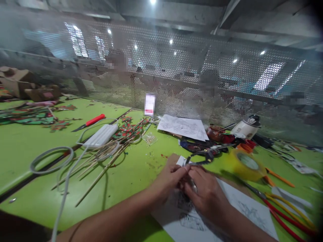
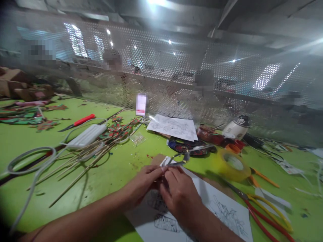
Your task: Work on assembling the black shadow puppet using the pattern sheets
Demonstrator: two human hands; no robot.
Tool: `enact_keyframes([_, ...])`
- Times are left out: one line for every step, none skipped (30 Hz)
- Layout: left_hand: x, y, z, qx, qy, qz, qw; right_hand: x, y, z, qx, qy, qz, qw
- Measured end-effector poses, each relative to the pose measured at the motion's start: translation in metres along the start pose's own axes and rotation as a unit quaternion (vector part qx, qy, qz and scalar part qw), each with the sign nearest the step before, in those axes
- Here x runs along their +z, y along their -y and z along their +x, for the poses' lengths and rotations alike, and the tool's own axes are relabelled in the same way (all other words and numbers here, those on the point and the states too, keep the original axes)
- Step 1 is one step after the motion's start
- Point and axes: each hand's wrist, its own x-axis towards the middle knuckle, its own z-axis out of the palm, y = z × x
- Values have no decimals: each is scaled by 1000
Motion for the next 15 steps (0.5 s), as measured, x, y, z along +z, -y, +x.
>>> enact_keyframes([1, -1, -1, -18, 1, -58, 998, -1, 0, 0, 10, 8, 18, 1000])
enact_keyframes([1, -2, -1, -31, 3, -101, 994, -2, -1, 0, 27, 15, 45, 999])
enact_keyframes([1, -3, -2, -42, 7, -131, 991, -4, -2, 1, 49, 20, 77, 996])
enact_keyframes([1, -3, -2, -54, 10, -148, 987, -6, -3, 1, 75, 21, 110, 991])
enact_keyframes([1, -4, -2, -62, 9, -157, 986, -8, -5, 2, 104, 24, 141, 984])
enact_keyframes([0, -4, -2, -68, 10, -158, 985, -10, -7, 2, 132, 26, 170, 976])
enact_keyframes([0, -4, -2, -71, 10, -151, 986, -12, -9, 3, 159, 30, 199, 967])
enact_keyframes([0, -4, -2, -72, 10, -139, 988, -14, -11, 4, 183, 37, 228, 955])
enact_keyframes([0, -4, -2, -72, 9, -125, 990, -16, -13, 4, 206, 44, 255, 944])
enact_keyframes([0, -4, -2, -70, 10, -110, 991, -17, -15, 4, 223, 48, 277, 933])
enact_keyframes([0, -4, -1, -69, 11, -96, 993, -17, -17, 4, 236, 47, 292, 926])
enact_keyframes([0, -4, -1, -68, 13, -84, 994, -17, -19, 3, 245, 42, 299, 921])
enact_keyframes([-1, -3, 0, -68, 14, -76, 995, -16, -21, 2, 253, 38, 301, 919])
enact_keyframes([-1, -2, 1, -67, 17, -69, 995, -15, -22, 1, 262, 36, 301, 916])
enact_keyframes([-2, -1, 2, -65, 19, -64, 996, -14, -24, 0, 273, 34, 302, 913])
